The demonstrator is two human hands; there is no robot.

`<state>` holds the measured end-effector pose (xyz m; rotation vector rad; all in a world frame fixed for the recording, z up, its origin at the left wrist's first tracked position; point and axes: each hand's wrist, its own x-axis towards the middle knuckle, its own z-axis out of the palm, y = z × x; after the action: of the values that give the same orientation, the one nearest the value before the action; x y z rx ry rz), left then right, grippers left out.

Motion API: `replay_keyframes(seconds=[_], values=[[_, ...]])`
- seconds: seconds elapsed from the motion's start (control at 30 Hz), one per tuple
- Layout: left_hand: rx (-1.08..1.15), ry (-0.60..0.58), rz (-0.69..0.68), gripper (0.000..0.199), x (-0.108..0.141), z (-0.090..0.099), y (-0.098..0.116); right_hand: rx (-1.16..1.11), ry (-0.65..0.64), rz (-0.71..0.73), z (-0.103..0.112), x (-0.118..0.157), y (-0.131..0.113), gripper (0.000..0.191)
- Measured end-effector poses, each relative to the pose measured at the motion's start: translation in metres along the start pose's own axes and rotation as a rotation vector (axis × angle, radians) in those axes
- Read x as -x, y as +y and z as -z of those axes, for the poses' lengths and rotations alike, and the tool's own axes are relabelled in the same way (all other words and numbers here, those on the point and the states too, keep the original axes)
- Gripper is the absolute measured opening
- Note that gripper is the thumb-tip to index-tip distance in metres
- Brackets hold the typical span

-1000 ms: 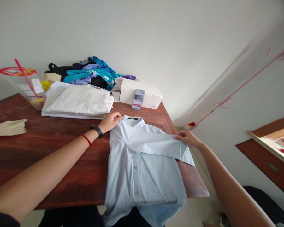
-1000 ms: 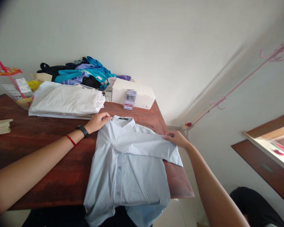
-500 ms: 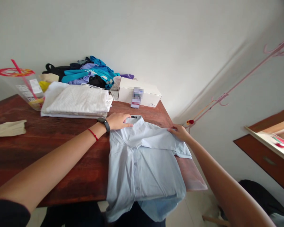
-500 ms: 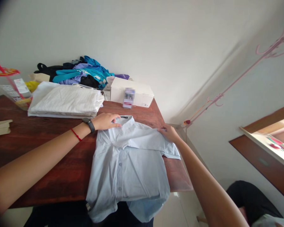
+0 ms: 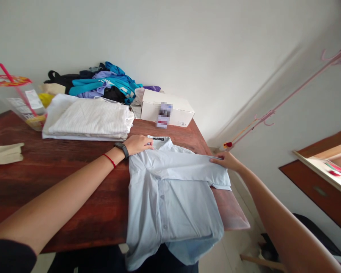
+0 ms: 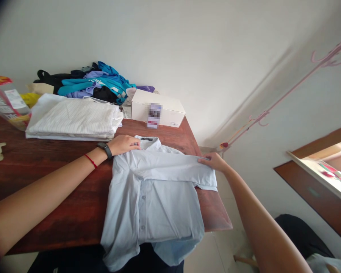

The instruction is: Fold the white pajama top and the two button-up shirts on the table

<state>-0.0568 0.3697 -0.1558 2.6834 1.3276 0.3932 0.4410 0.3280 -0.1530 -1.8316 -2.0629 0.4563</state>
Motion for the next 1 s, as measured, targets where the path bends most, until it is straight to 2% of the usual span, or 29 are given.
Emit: replay_keyframes(seconds=[0.07, 0.13, 0.2, 0.27, 0.33, 0.37, 0.43, 0.53, 0.63, 0.73, 0.87, 0.93, 1.0], values=[[-0.023, 0.01, -0.01, 0.029, 0.0, 0.003, 0.001, 0.045, 0.072, -0.014, 0.002, -0.005, 0.001, 0.064], [-0.058, 0.031, -0.007, 0.026, 0.0, 0.009, 0.006, 0.112, 0.069, -0.033, 0.001, -0.009, -0.003, 0.063], [-0.105, 0.076, 0.02, 0.025, 0.002, 0.016, 0.016, 0.215, 0.059, -0.032, -0.004, -0.01, -0.012, 0.059], [-0.139, 0.135, 0.018, 0.029, 0.007, 0.023, 0.033, 0.319, 0.118, 0.004, -0.013, -0.004, -0.029, 0.057], [-0.095, 0.145, -0.07, 0.036, 0.019, 0.026, 0.055, 0.371, 0.21, 0.092, -0.024, 0.009, -0.056, 0.059], [-0.04, 0.119, -0.141, 0.041, 0.028, 0.025, 0.067, 0.353, 0.213, 0.161, -0.03, 0.018, -0.073, 0.058], [0.061, 0.045, -0.266, 0.059, 0.05, 0.019, 0.088, 0.285, 0.128, 0.341, -0.043, 0.039, -0.113, 0.056], [0.023, 0.041, -0.261, 0.102, 0.091, 0.005, 0.11, 0.199, 0.024, 0.573, -0.065, 0.07, -0.172, 0.06], [-0.017, 0.022, -0.205, 0.121, 0.125, -0.009, 0.118, 0.155, -0.059, 0.69, -0.09, 0.087, -0.209, 0.059], [-0.024, -0.004, -0.143, 0.124, 0.144, -0.02, 0.118, 0.149, -0.115, 0.686, -0.111, 0.089, -0.221, 0.049], [-0.01, -0.046, -0.101, 0.122, 0.148, -0.024, 0.113, 0.194, -0.101, 0.601, -0.123, 0.087, -0.22, 0.044], [-0.002, -0.056, -0.085, 0.111, 0.143, -0.02, 0.109, 0.207, -0.05, 0.619, -0.124, 0.089, -0.222, 0.042], [-0.005, -0.04, -0.04, 0.09, 0.134, -0.012, 0.102, 0.207, 0.024, 0.684, -0.124, 0.09, -0.226, 0.036]])
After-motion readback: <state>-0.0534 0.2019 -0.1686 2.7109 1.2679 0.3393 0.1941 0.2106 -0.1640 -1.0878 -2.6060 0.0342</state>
